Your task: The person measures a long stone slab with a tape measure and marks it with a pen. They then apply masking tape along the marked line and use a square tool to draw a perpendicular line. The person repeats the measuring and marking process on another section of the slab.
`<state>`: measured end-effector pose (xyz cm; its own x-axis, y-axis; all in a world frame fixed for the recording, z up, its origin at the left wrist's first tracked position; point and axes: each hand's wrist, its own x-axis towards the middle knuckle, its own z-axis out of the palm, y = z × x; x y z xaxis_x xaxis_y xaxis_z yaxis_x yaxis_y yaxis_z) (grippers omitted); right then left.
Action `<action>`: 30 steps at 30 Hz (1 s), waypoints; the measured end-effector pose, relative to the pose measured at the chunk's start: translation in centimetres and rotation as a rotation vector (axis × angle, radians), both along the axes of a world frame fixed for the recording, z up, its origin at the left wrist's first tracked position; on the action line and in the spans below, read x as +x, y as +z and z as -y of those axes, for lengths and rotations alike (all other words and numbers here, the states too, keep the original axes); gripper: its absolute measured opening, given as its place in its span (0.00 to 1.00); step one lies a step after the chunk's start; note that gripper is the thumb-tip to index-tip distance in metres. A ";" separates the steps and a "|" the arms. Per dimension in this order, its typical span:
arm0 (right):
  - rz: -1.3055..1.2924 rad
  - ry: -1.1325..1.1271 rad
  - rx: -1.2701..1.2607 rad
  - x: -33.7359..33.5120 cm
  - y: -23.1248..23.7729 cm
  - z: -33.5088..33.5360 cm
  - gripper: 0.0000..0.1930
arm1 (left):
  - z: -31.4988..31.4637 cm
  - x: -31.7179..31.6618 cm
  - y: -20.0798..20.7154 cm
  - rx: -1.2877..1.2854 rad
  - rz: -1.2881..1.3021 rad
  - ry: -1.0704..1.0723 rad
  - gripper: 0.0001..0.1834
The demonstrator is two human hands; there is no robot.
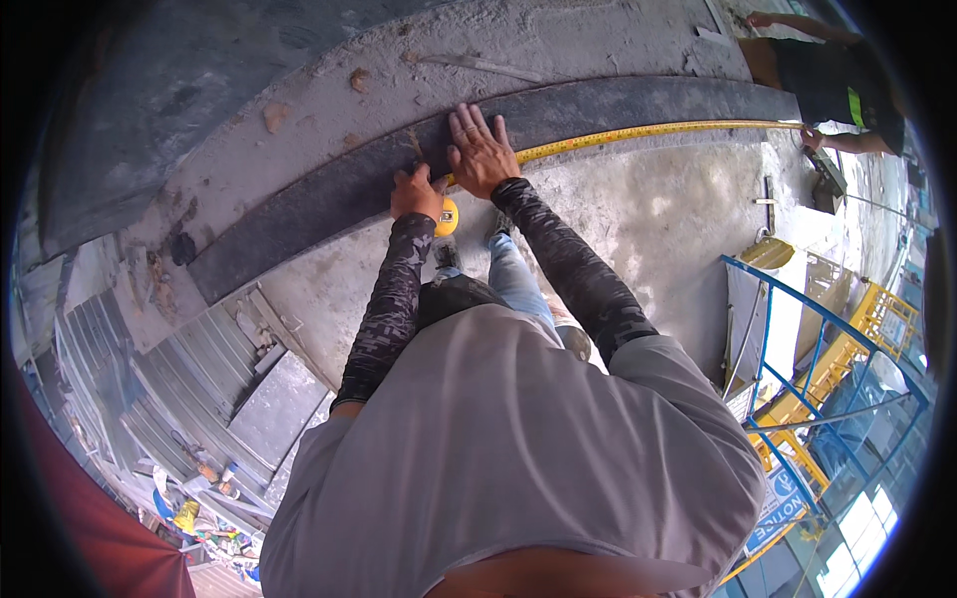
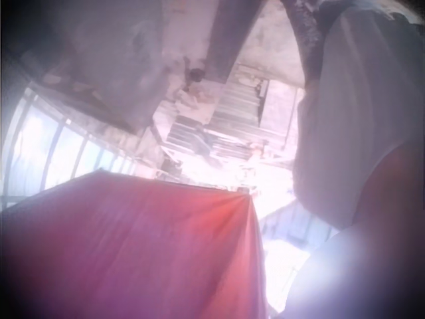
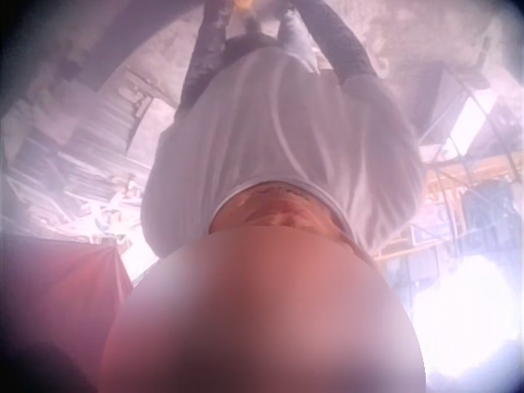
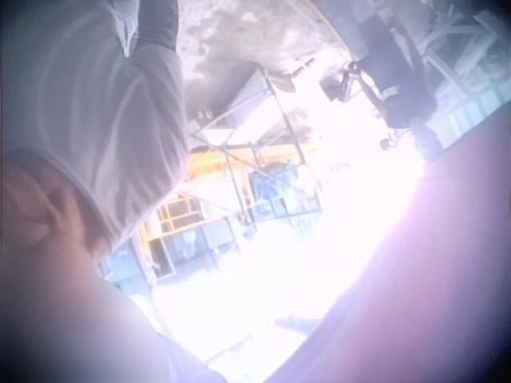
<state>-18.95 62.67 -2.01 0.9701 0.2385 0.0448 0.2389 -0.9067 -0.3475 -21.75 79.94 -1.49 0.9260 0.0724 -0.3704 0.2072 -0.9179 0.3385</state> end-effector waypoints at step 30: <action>-0.036 0.107 0.054 -6.0 2.6 2.2 0.32 | -1.1 -0.1 -1.9 -0.244 0.162 0.052 0.23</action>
